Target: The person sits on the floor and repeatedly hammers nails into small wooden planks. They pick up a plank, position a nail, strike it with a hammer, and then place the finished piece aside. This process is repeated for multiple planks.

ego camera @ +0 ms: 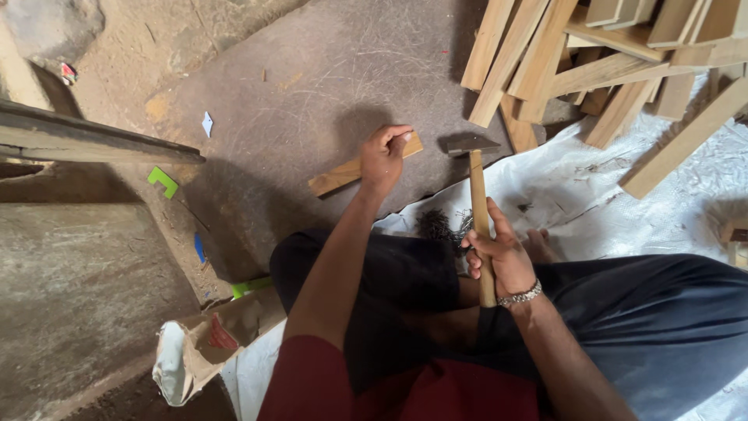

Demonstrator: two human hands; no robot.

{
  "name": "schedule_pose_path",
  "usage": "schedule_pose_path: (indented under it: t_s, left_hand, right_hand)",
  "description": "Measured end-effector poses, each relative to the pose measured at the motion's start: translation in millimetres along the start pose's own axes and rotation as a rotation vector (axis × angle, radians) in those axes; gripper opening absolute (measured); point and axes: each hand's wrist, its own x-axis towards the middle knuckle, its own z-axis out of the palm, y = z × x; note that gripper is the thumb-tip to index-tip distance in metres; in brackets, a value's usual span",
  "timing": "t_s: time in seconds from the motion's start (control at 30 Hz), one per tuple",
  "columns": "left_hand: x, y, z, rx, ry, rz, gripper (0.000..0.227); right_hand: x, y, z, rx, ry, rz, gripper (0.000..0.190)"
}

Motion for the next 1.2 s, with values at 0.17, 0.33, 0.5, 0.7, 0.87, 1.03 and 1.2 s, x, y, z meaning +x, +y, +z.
schedule_pose_path:
  t_s: [0.17,0.33,0.5,0.7,0.87,1.03,1.2]
  left_hand:
    - [3.2,2.6,2.7,0.137,-0.028,0.008,0.012]
    - [2.4,10.6,-1.1,0.215,-0.043,0.049,0.015]
    - [5.2,15.1,-4.0,0.233,-0.015,0.122,0.015]
    - [-0.4,9.9,0.1,0.216,-0.068,-0.054,0.017]
    - [2.7,14.6,0.5,0.188,-0.063,0.152,0.021]
    - [6.7,22.6,6.4,0.251,-0.047,0.203,0.02]
    - [5.2,15.0,7.2,0.263,-0.056,0.252,0.023]
  right_hand:
    - [4.1,3.3,1.5,0.043,-0.001,0.017,0.083]
    - [7.6,5.6,5.4,0.065,-0.006,0.013,0.083]
    - [10.3,4.4,10.4,0.047,0.002,0.012,0.083]
    - [9.2,4.4,9.7,0.068,0.008,0.026,0.083]
    - [6.0,-3.1,13.4,0.015,0.098,0.06,0.08]
    - [6.0,-3.2,7.1,0.147,0.021,0.038,0.08]
    - [9.0,13.6,-3.3,0.193,0.007,0.066,0.08]
